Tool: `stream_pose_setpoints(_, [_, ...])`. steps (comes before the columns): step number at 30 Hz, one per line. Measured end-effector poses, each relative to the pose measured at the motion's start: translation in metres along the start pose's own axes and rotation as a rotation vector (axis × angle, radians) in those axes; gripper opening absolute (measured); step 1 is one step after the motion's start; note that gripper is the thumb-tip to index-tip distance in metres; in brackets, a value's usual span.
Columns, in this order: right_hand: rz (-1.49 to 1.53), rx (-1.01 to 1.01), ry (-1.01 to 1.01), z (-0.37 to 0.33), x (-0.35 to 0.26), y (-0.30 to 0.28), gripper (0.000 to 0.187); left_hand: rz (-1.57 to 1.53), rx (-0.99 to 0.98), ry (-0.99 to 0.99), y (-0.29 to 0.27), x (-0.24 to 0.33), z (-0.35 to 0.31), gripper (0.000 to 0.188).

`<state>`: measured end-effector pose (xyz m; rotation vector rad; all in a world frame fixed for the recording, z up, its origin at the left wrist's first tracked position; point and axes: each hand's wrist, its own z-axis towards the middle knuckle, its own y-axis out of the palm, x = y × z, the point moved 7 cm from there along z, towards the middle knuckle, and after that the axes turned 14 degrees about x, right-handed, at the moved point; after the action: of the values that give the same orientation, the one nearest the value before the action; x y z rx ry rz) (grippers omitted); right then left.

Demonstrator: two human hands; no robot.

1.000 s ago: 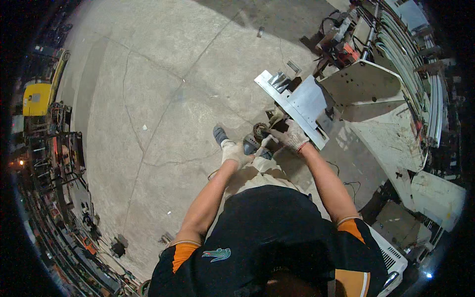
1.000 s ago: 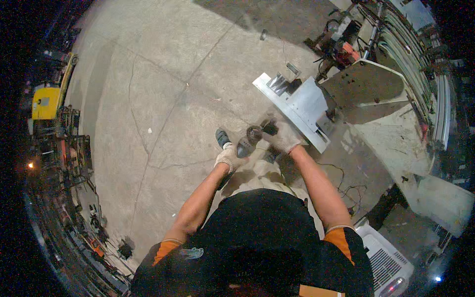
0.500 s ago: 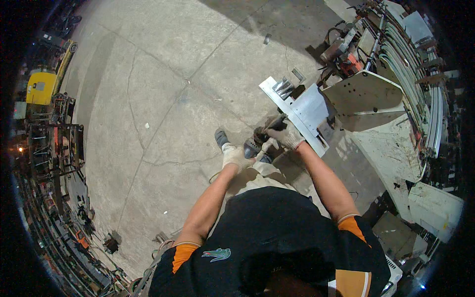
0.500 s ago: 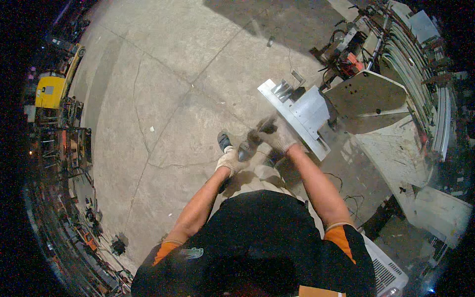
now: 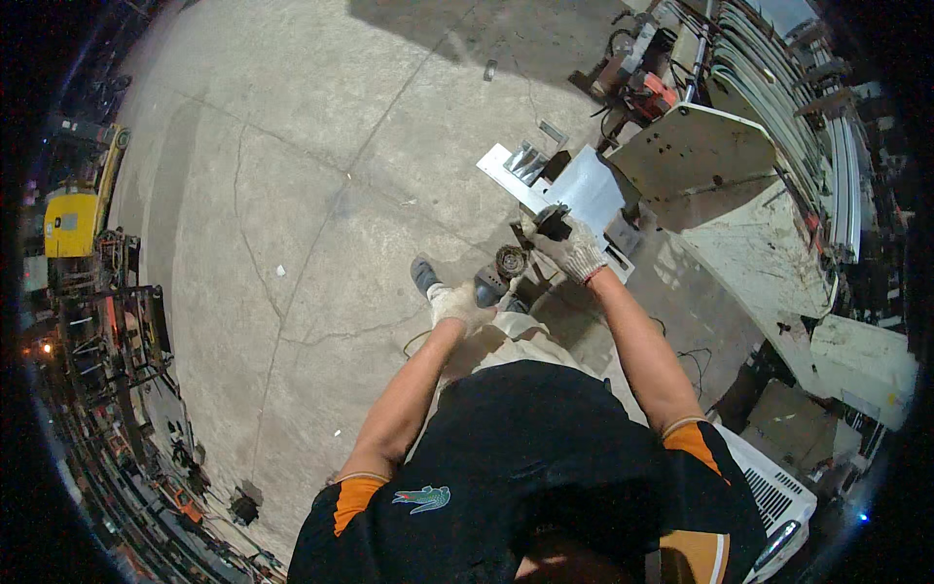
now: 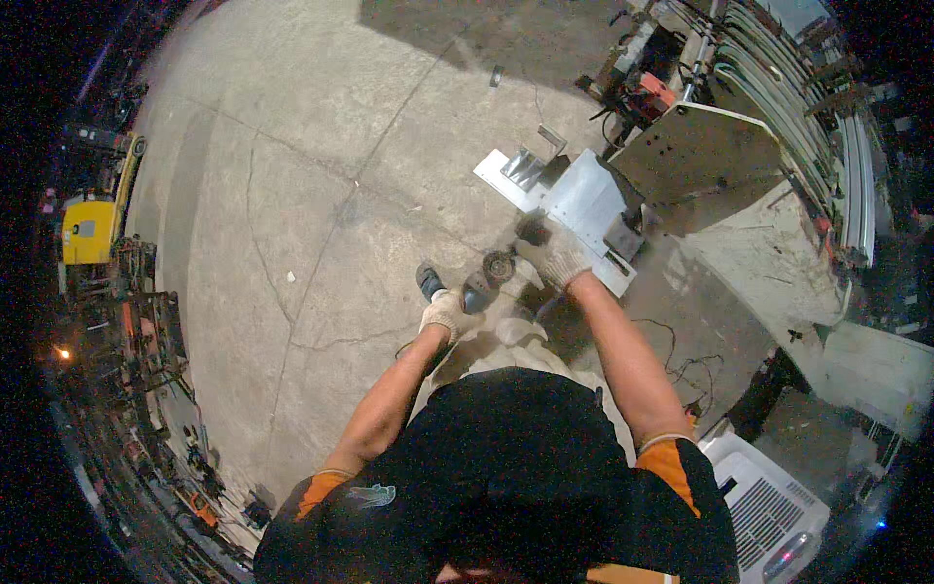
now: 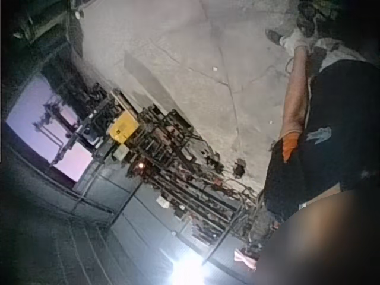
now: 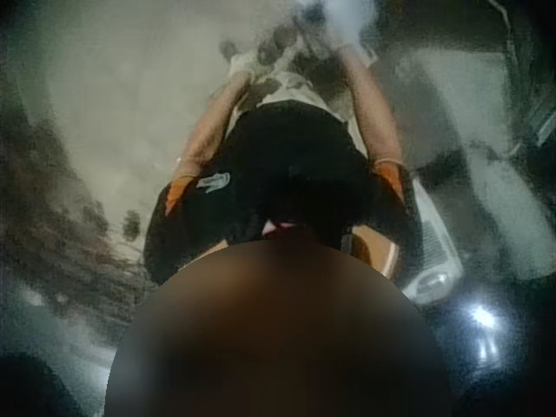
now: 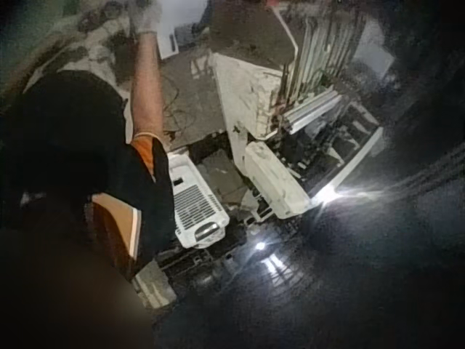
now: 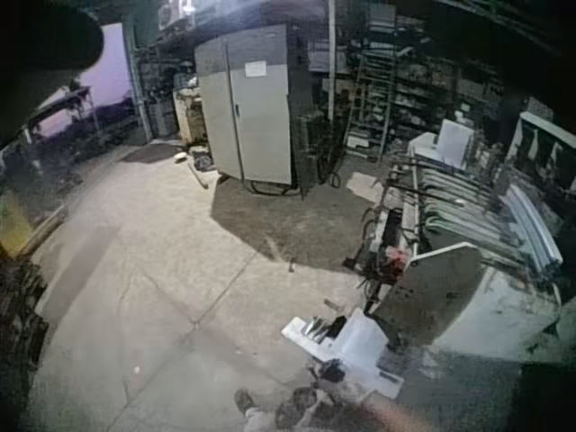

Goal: The person retrieves a long metal profile from a rack, places it on a workbench, and uses a handheld angle grinder to smooth its edges. They then return the profile to the rack, secure it with a clamp, and handle small metal pieces on the bench.

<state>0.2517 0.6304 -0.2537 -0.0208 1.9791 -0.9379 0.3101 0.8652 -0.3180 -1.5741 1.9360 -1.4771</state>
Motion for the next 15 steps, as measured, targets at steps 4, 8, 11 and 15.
stream_pose_setpoints(4, [-0.07, 0.017, -0.095, -0.005, 0.009, 0.002, 0.051, 0.005, 0.023, -0.001, 0.004, 0.001, 0.004, 0.06])
stream_pose_setpoints(8, [-0.144, 0.223, -0.305, -0.006, 0.013, -0.007, 0.045, 0.002, 0.014, -0.016, 0.008, -0.001, 0.008, 0.059])
stream_pose_setpoints(11, [0.306, 0.02, -0.204, -0.008, 0.014, 0.011, 0.044, 0.023, -0.033, -0.033, 0.009, -0.002, 0.009, 0.061])
stream_pose_setpoints(15, [-0.002, 0.148, -0.219, -0.007, 0.009, 0.001, 0.038, -0.031, -0.031, -0.03, 0.002, 0.005, 0.006, 0.063])
